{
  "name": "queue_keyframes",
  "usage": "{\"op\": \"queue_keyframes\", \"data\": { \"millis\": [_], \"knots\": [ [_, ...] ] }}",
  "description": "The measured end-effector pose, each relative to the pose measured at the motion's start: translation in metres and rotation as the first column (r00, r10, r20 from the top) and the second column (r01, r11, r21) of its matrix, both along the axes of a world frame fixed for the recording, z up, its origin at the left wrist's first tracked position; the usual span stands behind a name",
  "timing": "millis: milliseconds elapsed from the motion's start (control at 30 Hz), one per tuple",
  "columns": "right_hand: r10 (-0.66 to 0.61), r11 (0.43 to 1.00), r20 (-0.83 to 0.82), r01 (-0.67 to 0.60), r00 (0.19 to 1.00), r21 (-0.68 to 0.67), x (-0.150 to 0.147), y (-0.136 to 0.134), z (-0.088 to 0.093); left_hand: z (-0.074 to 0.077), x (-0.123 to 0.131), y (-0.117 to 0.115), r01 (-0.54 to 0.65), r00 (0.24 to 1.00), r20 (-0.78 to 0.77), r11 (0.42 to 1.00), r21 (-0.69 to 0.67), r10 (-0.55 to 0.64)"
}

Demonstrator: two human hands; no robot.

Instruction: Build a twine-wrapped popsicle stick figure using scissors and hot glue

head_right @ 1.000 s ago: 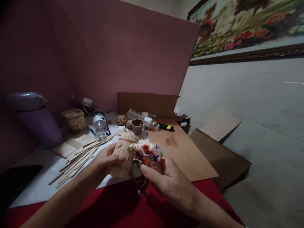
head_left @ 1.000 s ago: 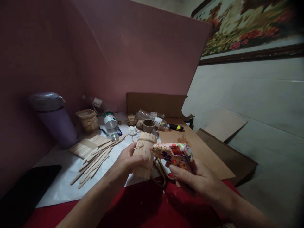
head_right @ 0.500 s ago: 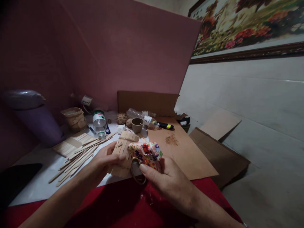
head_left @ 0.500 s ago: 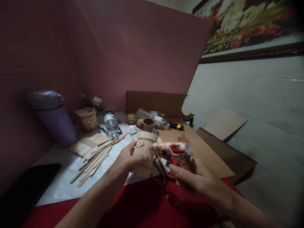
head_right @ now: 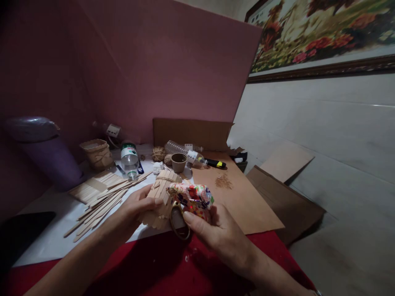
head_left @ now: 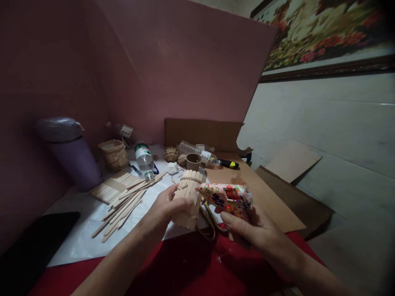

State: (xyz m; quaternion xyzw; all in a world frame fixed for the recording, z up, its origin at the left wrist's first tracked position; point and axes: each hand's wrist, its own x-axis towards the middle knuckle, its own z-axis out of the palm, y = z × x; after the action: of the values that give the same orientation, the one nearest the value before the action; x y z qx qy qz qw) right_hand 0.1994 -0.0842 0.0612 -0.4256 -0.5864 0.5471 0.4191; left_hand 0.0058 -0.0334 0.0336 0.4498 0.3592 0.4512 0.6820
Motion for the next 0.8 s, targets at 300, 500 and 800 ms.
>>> {"op": "queue_keyframes", "data": {
  "millis": [300, 500, 800],
  "knots": [
    [-0.007, 0.998, 0.106, 0.0, 0.994, 0.069, 0.007, 0.005, -0.013, 0.003, 0.001, -0.003, 0.008, 1.0, -0.021, 1.0, 0.01, -0.008],
    [-0.029, 0.986, 0.21, -0.006, 0.977, 0.165, 0.015, 0.01, -0.031, -0.002, 0.0, -0.001, 0.023, 0.999, -0.024, 1.0, 0.004, -0.023],
    [-0.055, 0.921, 0.315, -0.074, 0.948, 0.382, 0.016, 0.011, -0.027, -0.004, -0.002, 0.0, 0.034, 0.996, -0.08, 0.999, 0.031, -0.031]
  ]
}}
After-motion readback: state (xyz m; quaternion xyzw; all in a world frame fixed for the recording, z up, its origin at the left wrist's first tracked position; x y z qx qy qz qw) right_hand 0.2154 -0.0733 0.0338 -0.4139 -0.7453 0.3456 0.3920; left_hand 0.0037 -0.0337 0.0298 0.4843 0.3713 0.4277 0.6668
